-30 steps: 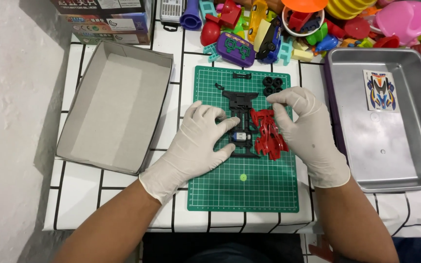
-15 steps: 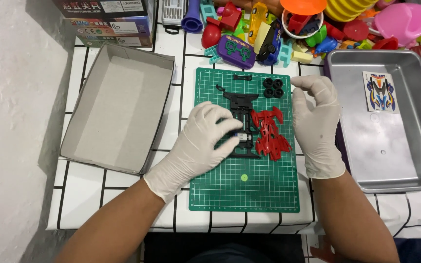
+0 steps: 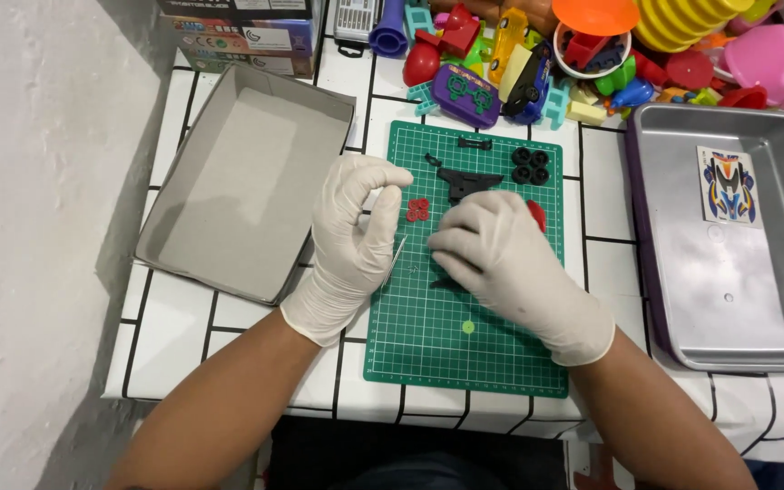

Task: The person is assembling a miniature toy car chassis, carefully placing the motor, gears, and battery contacts into the frame on a cutting mat.

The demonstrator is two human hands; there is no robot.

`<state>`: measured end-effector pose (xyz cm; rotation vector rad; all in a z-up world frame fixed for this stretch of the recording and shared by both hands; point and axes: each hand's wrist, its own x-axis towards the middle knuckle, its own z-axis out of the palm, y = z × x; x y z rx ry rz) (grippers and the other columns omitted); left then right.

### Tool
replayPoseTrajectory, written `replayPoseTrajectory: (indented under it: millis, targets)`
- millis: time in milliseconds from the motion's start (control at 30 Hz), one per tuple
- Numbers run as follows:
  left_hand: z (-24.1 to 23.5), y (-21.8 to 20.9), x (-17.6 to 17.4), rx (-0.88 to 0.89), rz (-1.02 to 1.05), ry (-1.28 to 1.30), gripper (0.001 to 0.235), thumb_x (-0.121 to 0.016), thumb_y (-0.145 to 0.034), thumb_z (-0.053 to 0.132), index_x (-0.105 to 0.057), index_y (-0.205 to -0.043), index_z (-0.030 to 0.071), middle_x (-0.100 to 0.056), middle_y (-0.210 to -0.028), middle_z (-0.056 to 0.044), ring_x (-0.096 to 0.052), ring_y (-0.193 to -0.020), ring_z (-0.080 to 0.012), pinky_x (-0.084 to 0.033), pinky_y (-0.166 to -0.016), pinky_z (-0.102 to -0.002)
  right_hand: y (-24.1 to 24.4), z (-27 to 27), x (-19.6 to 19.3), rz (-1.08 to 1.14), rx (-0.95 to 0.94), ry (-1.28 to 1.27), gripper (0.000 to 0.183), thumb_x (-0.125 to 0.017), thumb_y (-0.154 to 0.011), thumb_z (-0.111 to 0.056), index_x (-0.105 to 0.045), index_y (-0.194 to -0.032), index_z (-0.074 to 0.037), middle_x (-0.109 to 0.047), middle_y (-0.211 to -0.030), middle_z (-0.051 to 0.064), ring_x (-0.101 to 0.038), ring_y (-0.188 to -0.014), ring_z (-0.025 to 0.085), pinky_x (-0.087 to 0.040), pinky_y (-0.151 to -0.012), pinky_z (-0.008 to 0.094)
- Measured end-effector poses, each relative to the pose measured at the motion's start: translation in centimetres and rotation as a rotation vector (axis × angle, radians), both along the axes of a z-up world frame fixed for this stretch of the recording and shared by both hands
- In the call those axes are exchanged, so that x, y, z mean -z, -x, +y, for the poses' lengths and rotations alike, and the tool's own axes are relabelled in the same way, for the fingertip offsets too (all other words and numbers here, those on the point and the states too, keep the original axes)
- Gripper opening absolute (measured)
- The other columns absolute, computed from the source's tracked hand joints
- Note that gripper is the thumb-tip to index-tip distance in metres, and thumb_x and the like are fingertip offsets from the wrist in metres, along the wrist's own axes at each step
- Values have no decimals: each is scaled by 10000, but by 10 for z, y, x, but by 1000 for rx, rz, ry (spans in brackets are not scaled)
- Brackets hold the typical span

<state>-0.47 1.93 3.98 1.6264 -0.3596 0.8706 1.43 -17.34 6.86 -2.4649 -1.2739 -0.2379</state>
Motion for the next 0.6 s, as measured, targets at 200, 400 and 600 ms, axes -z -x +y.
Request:
replayPoseTrajectory:
  millis: [200, 400, 600]
  targets:
    - [-8, 5, 0, 7, -35, 11, 170, -555, -1019, 148, -706, -1022, 69, -606, -940, -78, -613, -939, -253, -503, -927, -375, -17, 22, 15, -166, -124, 320, 34, -713, -902, -122, -734, -875, -121, -708, -859, 50, -681, -921, 243, -503, -855, 394]
    - [-6, 2, 2, -29, -74, -11, 165, -561, -1014, 140, -711, -1024, 72, -632, -934, -72, -623, -935, -263, -500, -931, -377, -25, 38, 11, -303, -122, 396, 97, -741, -861, -133, -678, -789, -116, -635, -744, 20, -630, -774, 223, -488, -728, 364]
    - [-4, 0, 3, -41, -88, -5, 175, -557, -1012, 145, -719, -1010, 78, -639, -923, -68, -617, -908, -265, -509, -913, -376, -31, 32, 4, -131, -142, 363, 110, -734, -876, -172, -685, -793, -119, -631, -773, 9, -617, -790, 218, -487, -728, 362]
